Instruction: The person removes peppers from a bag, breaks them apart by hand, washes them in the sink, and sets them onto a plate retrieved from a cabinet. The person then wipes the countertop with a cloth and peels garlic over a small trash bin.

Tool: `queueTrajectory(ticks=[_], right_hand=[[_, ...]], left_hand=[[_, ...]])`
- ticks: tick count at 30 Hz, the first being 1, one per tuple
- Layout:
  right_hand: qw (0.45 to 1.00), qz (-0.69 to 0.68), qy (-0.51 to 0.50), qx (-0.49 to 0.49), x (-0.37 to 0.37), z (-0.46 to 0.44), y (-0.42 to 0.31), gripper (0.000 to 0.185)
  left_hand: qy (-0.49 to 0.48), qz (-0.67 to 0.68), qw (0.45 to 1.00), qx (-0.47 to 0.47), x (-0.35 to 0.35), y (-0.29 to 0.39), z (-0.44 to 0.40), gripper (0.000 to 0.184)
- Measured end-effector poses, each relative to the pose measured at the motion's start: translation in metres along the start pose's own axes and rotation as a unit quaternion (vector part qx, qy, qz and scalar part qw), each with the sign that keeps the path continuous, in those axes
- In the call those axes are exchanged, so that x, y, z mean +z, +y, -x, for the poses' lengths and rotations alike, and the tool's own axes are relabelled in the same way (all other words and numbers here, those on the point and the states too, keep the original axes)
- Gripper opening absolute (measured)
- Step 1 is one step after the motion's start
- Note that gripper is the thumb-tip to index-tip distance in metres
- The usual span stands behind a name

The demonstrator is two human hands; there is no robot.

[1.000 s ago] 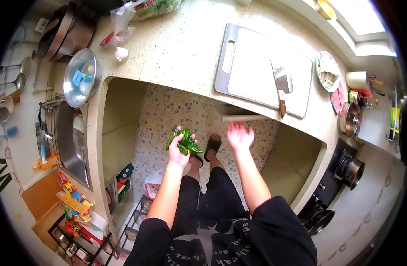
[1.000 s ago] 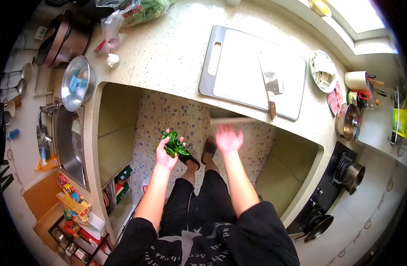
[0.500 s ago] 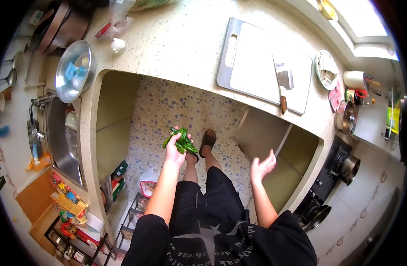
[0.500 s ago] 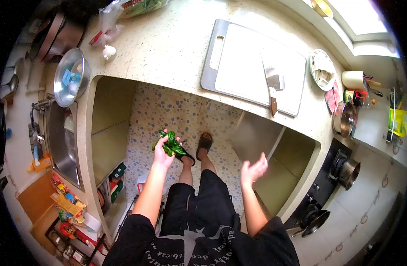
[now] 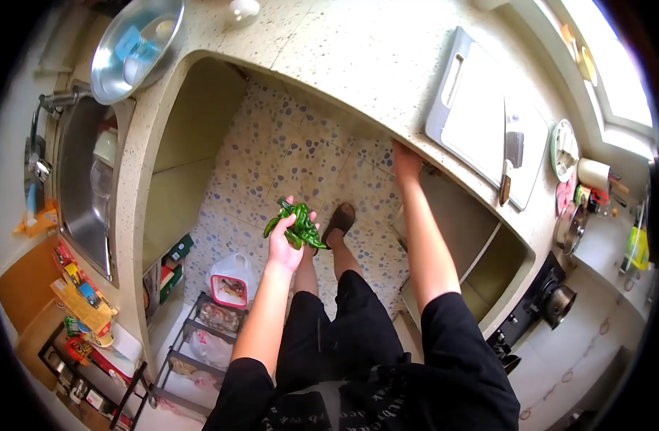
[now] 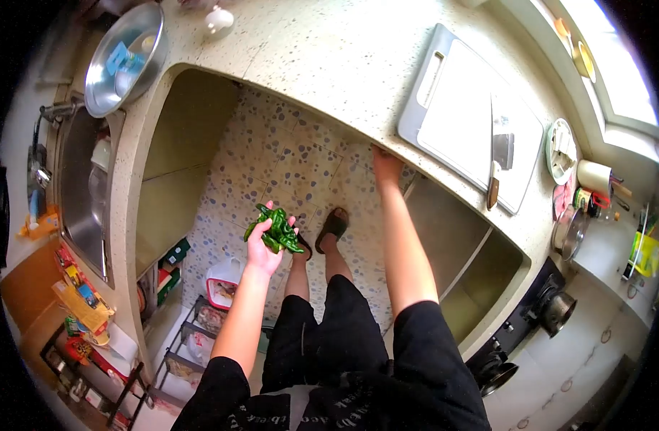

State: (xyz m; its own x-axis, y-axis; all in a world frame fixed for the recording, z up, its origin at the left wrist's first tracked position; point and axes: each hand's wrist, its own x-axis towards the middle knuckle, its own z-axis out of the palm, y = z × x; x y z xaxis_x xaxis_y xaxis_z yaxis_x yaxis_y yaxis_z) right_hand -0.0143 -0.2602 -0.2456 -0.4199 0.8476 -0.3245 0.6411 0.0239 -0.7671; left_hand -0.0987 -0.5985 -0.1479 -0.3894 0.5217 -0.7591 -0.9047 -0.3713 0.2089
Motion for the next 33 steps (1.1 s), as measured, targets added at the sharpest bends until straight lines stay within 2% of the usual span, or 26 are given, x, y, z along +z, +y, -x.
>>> queueTrajectory(ticks=[2, 3, 4, 5, 7, 9, 11, 14, 16, 17, 20, 21, 24, 26, 30, 32, 33], right_hand=[[0.996, -0.078, 0.033, 0.0, 0.017, 0.051, -0.003, 0.044], [0.999, -0.049, 0.024, -0.001, 0.025, 0.084, -0.015, 0.031], [0.997, 0.026, -0.016, -0.067, 0.032, 0.113, -0.023, 0.02], [0.996, -0.044, -0.073, -0.033, 0.047, 0.139, -0.027, 0.016], [0.986, 0.052, -0.086, -0.131, 0.083, 0.181, -0.057, 0.023], [0.982, -0.022, -0.165, -0.09, 0.127, 0.208, -0.069, 0.026], [0.961, -0.018, -0.243, -0.127, 0.155, 0.222, -0.096, 0.031], [0.941, -0.036, -0.292, -0.17, 0.197, 0.231, -0.121, 0.036], [0.93, -0.064, -0.304, -0.195, 0.217, 0.23, -0.131, 0.039], [0.922, -0.051, -0.344, -0.171, 0.222, 0.228, -0.136, 0.047], [0.891, -0.061, -0.328, -0.31, 0.234, 0.22, -0.126, 0.056], [0.883, -0.073, -0.363, -0.289, 0.232, 0.217, -0.117, 0.062], [0.931, -0.069, -0.293, -0.206, 0.204, 0.209, -0.096, 0.061], [0.959, -0.136, -0.238, -0.072, 0.185, 0.195, -0.056, 0.061], [0.98, -0.18, -0.081, 0.032, 0.126, 0.135, 0.025, 0.055], [0.977, -0.196, -0.005, 0.088, 0.09, 0.104, 0.037, 0.056], [0.983, -0.174, 0.018, 0.051, 0.078, 0.083, 0.053, 0.054]], left_hand=[[-0.001, 0.015, 1.0, -0.001, -0.006, 0.005, 0.001, 0.059], [-0.005, 0.023, 1.0, -0.002, -0.01, 0.008, 0.001, 0.06], [-0.008, 0.03, 1.0, -0.003, -0.016, 0.012, 0.003, 0.06], [0.001, 0.031, 1.0, 0.002, -0.021, 0.016, 0.004, 0.062], [-0.02, 0.026, 0.999, 0.004, -0.048, 0.024, 0.004, 0.06], [-0.015, 0.03, 0.999, 0.011, -0.067, 0.04, 0.009, 0.058], [-0.013, 0.059, 0.998, 0.025, -0.089, 0.059, 0.012, 0.059], [-0.023, 0.059, 0.996, 0.066, -0.12, 0.089, 0.009, 0.063], [-0.015, 0.057, 0.994, 0.09, -0.109, 0.111, 0.013, 0.067], [-0.024, 0.068, 0.993, 0.089, -0.113, 0.118, 0.011, 0.066], [-0.052, 0.099, 0.989, 0.096, -0.119, 0.13, 0.004, 0.066], [-0.055, 0.097, 0.989, 0.1, -0.12, 0.131, 0.005, 0.067], [-0.024, 0.079, 0.99, 0.117, -0.111, 0.123, 0.007, 0.071], [-0.005, 0.042, 0.994, 0.097, -0.114, 0.106, -0.002, 0.07], [-0.017, -0.071, 0.994, 0.079, -0.108, 0.069, -0.043, 0.064], [0.015, -0.157, 0.983, 0.095, -0.074, 0.054, -0.066, 0.059], [0.002, -0.215, 0.969, 0.121, -0.064, 0.044, -0.088, 0.059]])
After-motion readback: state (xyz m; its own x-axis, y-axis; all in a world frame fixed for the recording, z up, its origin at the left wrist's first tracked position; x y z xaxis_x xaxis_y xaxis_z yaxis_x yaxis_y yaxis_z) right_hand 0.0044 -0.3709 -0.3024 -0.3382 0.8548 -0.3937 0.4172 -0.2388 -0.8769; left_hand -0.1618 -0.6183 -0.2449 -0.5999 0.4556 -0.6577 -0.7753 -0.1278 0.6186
